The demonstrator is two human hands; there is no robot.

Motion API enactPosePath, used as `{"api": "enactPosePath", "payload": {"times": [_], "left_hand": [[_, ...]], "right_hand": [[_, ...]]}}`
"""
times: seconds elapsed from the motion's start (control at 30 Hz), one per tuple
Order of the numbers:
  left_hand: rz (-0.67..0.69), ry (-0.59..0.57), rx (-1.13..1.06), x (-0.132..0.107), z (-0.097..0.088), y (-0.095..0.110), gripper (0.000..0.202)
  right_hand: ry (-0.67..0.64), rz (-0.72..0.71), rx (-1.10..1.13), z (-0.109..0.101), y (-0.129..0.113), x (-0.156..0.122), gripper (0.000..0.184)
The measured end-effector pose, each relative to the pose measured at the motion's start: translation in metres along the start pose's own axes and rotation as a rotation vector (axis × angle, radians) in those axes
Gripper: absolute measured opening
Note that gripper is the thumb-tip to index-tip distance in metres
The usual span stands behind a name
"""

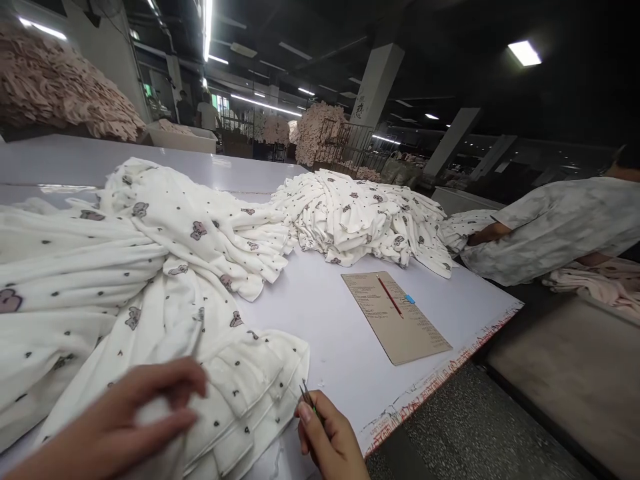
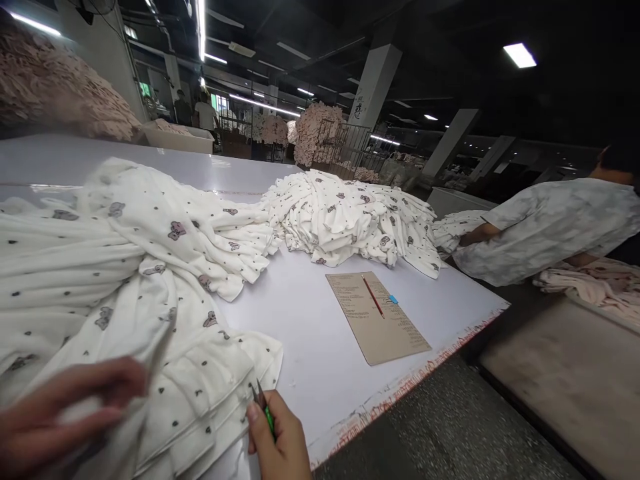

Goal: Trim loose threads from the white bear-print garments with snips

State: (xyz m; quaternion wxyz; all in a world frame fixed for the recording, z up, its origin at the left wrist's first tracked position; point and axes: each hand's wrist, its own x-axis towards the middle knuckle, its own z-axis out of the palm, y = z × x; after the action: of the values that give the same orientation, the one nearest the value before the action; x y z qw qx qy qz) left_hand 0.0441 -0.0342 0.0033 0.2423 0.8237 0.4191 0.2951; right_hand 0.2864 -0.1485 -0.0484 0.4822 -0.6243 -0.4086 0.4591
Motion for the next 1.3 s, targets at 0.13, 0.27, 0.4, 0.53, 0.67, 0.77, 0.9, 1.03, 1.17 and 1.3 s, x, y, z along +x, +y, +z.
{"api": "enactPosePath", "payload": {"times": [0.13,0.27,0.4,0.53,0.67,0.77,0.9,1.03,1.17,1.3], "left_hand": [[0.031,-0.439,0.25,0.029,0.072,0.025,0.04],[-0.07,-0.419,0.275,0.045,0.112,0.02,0.03],[-0.099,-0.372,0.081,0.043,0.072,0.009,0.028],[-0.28,-0.275,-0.434,0.03,0.01,0.011,0.038],[-0.487,-0.197,-0.776,0.019,-0.006,0.013,0.027],[-0.516,-0.156,-0.776,0.014,0.0,0.008,0.026],[-0.398,0.097,-0.582,0.009,-0.003,-0.004,0.023],[-0.222,0.245,-0.327,0.003,-0.018,-0.008,0.014],[-0.023,0.017,-0.146,0.007,-0.014,0.005,0.058],[-0.022,-0.286,-0.128,0.024,0.006,0.018,0.027]], "right_hand": [[-0.007,-0.075,-0.041,0.011,0.0,0.001,0.048],[0.012,-0.057,-0.042,0.012,0.003,-0.001,0.048],[0.04,-0.018,-0.002,0.009,0.01,0.0,0.049],[0.033,-0.091,0.091,0.024,0.008,0.01,0.048],[0.048,-0.259,0.115,0.06,-0.008,0.026,0.036],[0.011,-0.457,0.013,0.081,-0.019,0.037,0.024],[-0.03,-0.371,-0.037,0.081,-0.028,0.048,0.026],[0.0,-0.284,0.027,0.062,-0.042,0.052,0.031],[-0.168,-0.371,-0.036,0.057,-0.063,0.05,0.026],[-0.246,-0.436,-0.038,0.066,-0.075,0.05,0.02]]}}
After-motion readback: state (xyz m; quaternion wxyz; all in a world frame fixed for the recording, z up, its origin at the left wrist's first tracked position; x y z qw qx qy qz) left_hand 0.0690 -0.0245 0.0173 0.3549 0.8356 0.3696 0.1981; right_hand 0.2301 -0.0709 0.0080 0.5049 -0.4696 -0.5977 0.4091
